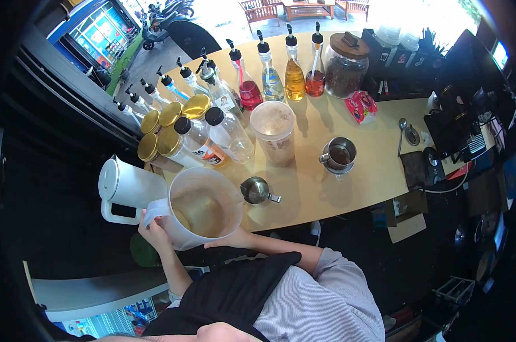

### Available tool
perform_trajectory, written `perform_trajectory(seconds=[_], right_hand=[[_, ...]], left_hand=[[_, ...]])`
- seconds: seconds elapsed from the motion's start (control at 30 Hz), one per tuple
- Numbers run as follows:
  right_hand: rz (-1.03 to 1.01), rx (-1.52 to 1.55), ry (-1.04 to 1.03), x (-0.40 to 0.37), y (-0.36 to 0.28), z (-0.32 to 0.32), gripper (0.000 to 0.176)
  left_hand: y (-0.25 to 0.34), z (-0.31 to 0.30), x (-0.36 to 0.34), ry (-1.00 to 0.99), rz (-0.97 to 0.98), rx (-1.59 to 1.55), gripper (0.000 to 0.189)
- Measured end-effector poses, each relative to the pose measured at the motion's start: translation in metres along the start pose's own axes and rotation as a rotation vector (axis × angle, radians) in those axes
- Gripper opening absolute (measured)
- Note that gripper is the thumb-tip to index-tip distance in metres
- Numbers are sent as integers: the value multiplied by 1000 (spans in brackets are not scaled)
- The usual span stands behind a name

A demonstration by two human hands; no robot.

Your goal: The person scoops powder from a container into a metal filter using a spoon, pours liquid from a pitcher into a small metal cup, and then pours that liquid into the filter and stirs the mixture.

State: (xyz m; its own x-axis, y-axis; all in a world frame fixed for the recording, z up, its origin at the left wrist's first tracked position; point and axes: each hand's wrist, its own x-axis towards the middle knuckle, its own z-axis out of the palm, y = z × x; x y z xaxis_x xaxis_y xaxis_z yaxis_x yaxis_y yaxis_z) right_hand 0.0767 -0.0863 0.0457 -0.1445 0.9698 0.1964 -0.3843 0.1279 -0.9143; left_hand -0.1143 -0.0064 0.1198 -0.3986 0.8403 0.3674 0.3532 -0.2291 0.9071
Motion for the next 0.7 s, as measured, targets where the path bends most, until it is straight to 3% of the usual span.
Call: perform_trajectory(seconds=[0.7], right_hand=[[18, 24, -30, 4, 9, -1, 121]], left_hand=[[4, 2, 2, -22, 8, 11, 41]])
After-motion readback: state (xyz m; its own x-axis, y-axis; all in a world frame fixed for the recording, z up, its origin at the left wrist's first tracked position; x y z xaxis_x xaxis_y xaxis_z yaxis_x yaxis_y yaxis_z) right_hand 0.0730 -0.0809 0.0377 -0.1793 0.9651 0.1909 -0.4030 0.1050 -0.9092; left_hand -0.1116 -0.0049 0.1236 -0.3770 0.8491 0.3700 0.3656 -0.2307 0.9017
